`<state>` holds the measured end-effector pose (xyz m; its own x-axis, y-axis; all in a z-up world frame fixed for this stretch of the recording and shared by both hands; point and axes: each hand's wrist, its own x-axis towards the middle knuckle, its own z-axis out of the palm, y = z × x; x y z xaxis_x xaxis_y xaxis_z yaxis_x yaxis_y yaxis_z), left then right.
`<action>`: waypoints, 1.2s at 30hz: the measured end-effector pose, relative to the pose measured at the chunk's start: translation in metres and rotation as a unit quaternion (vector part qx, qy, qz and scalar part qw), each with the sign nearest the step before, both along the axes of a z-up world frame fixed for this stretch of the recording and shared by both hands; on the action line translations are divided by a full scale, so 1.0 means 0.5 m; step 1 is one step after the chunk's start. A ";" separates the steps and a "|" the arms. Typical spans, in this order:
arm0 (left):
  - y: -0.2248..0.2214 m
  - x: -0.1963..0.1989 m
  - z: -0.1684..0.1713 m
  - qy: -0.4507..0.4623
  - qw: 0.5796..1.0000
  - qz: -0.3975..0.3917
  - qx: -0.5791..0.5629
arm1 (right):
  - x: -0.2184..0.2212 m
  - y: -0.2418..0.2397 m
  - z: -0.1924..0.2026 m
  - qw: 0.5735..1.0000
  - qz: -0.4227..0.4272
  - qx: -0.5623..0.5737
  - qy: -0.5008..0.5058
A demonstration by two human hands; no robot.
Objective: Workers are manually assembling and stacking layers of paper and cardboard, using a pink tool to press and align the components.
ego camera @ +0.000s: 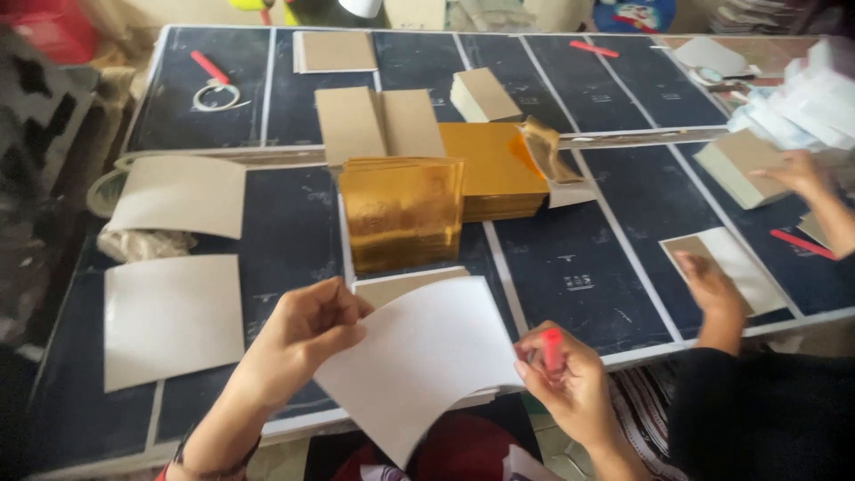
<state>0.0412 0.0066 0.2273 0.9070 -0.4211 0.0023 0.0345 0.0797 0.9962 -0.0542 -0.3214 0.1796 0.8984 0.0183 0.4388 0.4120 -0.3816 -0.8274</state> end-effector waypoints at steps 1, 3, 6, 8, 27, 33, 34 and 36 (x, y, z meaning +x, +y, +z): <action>-0.002 0.006 0.002 -0.001 1.000 -0.020 -0.020 | 0.000 -0.004 -0.007 1.000 0.012 0.029 -0.003; -0.004 0.017 0.010 0.000 0.999 -0.033 -0.040 | -0.001 -0.011 -0.022 0.998 0.031 0.057 -0.004; -0.008 0.031 0.026 0.001 0.999 -0.037 -0.008 | 0.001 -0.022 -0.044 0.999 -0.039 0.000 0.016; -0.009 0.037 0.035 0.024 0.998 -0.062 -0.013 | 0.004 -0.026 -0.064 0.997 -0.081 -0.010 0.018; -0.025 -0.091 -0.274 0.027 0.960 0.179 0.214 | 0.049 -0.039 -0.223 0.920 -0.092 0.298 0.236; -0.024 -0.090 -0.302 0.073 0.948 0.180 0.252 | 0.057 -0.040 -0.250 0.918 -0.094 0.290 0.252; -0.025 -0.091 -0.302 0.076 0.950 0.187 0.236 | 0.058 -0.040 -0.252 0.920 -0.091 0.287 0.252; -0.026 -0.095 -0.308 0.081 0.952 0.195 0.220 | 0.058 -0.043 -0.258 0.921 -0.087 0.284 0.254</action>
<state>-0.0062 -0.0064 0.0734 0.9680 0.0195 -0.2501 0.2439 -0.3069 0.9200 -0.0252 -0.3426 0.0508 0.9580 -0.2480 -0.1440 -0.1096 0.1473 -0.9830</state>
